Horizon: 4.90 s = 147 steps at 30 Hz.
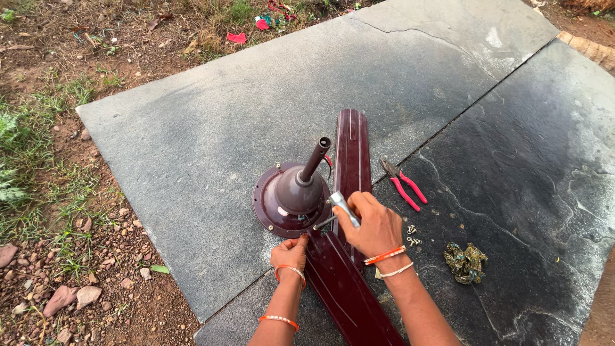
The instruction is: The person works on a ceiling fan motor and blades laid on a stone slab outdoors. They use a socket wrench to loosen fasteners on the motor housing, handle small screws and mounting hardware, and reposition the blade assembly while tightening components by hand and with the wrench.
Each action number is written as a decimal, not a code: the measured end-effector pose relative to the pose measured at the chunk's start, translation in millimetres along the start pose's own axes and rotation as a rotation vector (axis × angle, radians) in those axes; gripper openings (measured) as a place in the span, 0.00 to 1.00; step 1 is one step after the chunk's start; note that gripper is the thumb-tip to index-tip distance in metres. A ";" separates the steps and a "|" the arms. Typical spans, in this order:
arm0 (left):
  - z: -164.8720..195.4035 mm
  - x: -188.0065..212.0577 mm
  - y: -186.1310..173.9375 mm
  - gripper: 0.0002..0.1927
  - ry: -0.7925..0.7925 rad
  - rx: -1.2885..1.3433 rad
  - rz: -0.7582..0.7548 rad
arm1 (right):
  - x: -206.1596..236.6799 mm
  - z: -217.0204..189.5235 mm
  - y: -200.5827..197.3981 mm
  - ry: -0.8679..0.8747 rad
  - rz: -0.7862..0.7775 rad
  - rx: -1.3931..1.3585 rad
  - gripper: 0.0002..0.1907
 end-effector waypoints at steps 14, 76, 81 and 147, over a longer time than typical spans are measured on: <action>0.4 -2.1 -2.9 0.17 -0.029 -0.070 -0.016 | -6.1 -6.0 -2.9 -0.351 -0.302 0.028 0.23; 5.5 0.6 -7.4 0.16 -0.003 -0.058 0.048 | -1.1 -9.8 3.1 -0.189 -0.008 -0.146 0.21; 3.6 4.9 1.7 0.17 0.009 0.006 0.070 | 0.2 7.8 0.5 -0.054 -0.043 -0.293 0.17; -35.9 -9.3 3.5 0.14 -0.034 0.341 0.012 | -11.6 113.8 59.4 0.058 0.130 -0.012 0.20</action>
Point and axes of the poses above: each hand's wrist, its own x-axis away from the middle knuckle, its own y-axis out of the palm, z = x × y, the point moved 4 cm from there along -x, towards the middle knuckle, and after that the axes turned 8 degrees about y, right-handed, at the moved point
